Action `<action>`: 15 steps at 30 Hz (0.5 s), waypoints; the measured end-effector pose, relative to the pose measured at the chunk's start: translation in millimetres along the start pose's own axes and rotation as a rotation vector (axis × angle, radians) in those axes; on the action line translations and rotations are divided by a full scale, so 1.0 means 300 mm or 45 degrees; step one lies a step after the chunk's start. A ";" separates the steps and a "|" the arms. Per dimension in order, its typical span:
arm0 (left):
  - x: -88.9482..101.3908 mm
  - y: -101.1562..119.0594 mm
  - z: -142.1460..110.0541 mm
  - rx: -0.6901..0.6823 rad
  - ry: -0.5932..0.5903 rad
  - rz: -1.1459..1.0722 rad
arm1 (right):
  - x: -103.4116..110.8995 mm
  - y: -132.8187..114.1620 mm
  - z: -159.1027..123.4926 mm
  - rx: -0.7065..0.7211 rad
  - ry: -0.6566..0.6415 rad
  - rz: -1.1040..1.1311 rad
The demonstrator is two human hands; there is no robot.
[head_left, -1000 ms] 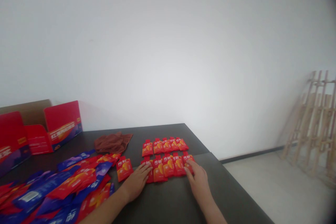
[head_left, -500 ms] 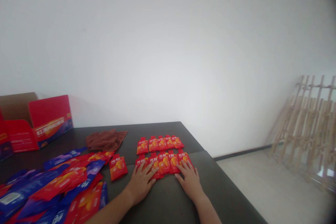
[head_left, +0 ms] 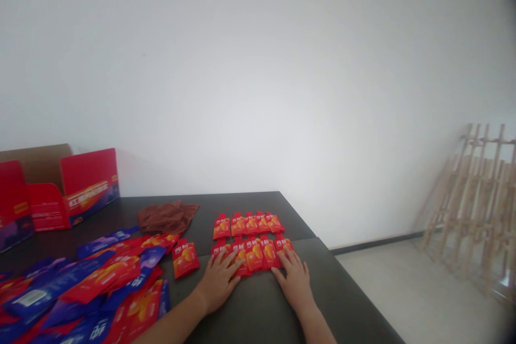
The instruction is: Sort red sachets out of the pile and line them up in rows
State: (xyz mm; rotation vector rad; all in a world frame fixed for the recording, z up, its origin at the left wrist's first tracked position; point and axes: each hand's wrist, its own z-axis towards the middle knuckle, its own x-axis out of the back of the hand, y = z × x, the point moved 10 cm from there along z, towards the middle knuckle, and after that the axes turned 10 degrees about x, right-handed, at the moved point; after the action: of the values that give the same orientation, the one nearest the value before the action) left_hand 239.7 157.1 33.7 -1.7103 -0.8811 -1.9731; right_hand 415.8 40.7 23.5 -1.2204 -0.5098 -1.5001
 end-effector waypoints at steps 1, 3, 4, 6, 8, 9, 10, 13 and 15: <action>0.008 0.005 -0.011 -0.001 0.024 0.004 | 0.004 0.003 0.001 0.004 0.026 0.011; 0.029 0.011 -0.036 0.005 0.078 0.017 | 0.018 0.002 0.003 0.017 0.082 0.032; 0.042 0.009 -0.047 0.015 0.103 0.028 | 0.027 -0.001 0.004 0.024 0.109 0.044; 0.072 -0.017 -0.061 0.062 0.146 0.063 | 0.040 -0.009 0.006 0.035 0.150 0.075; 0.108 -0.083 -0.060 0.154 0.184 0.117 | 0.049 -0.019 0.009 0.044 0.176 0.122; 0.127 -0.130 -0.054 0.214 0.195 0.152 | 0.050 -0.022 0.010 0.046 0.187 0.149; 0.141 -0.181 -0.047 0.275 0.193 0.187 | 0.051 -0.024 0.010 0.044 0.196 0.179; 0.153 -0.323 -0.024 0.392 0.100 0.270 | 0.053 -0.022 0.010 0.037 0.231 0.277; 0.144 -0.373 -0.016 0.379 0.034 0.288 | 0.057 -0.017 0.007 0.033 0.258 0.324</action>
State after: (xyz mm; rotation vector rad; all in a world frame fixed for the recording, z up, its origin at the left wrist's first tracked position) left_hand 155.1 240.4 52.3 -1.5357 -0.8786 -1.6240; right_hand 414.0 36.2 40.7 -1.0559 -0.2290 -1.3755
